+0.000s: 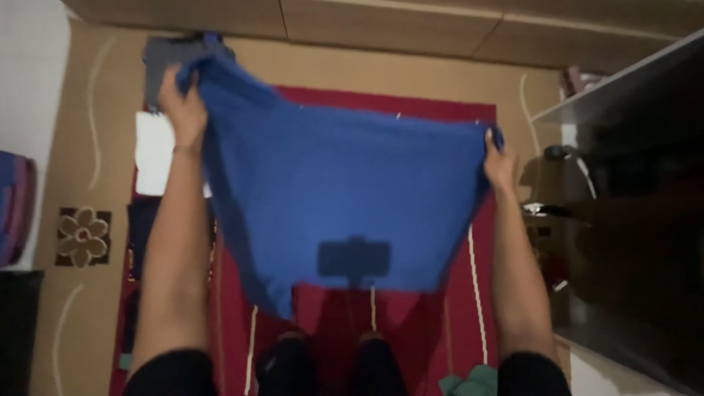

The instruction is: Folding various items of clothing on a rug on the floor.

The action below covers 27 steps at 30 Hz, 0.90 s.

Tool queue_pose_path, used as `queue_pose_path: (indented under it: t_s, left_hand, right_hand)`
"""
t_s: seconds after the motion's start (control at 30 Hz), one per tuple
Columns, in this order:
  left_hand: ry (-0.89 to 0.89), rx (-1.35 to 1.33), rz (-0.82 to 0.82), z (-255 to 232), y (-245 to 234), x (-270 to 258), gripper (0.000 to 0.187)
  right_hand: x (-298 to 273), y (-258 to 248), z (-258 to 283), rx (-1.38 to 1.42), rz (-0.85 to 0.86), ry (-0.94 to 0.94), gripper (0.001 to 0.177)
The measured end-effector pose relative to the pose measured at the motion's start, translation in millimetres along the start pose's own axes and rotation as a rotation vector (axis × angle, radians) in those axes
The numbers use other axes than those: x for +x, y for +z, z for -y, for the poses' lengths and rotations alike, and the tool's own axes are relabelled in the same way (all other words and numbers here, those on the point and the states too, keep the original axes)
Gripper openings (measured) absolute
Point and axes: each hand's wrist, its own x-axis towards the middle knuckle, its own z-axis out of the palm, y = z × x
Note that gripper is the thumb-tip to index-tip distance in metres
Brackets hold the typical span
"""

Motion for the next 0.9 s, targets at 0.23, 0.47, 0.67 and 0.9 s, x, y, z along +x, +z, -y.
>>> queue_pose_path:
  t_s: [0.23, 0.47, 0.67, 0.9]
  left_hand:
    - [0.123, 0.143, 0.117, 43.2, 62.6, -89.3, 0.119]
    - [-0.459, 0.609, 0.484, 175.5, -3.1, -366.3, 0.121]
    - [-0.770, 0.428, 0.457, 201.7, -21.6, -489.3, 0.139]
    - [-0.960, 0.633, 0.512, 220.4, 5.8, -498.2, 0.149]
  right_hand:
    - [-47.0, 74.7, -43.1, -0.252, -0.188, -0.392, 0.039]
    - [-236.2, 120.7, -280.9, -0.460, 0.226, -0.025, 0.061]
    - [-317.2, 140.0, -309.5, 0.243, 0.285, 0.251, 0.084]
    - [-296.4, 163.4, -353.5, -0.353, -0.006, 0.444, 0.107]
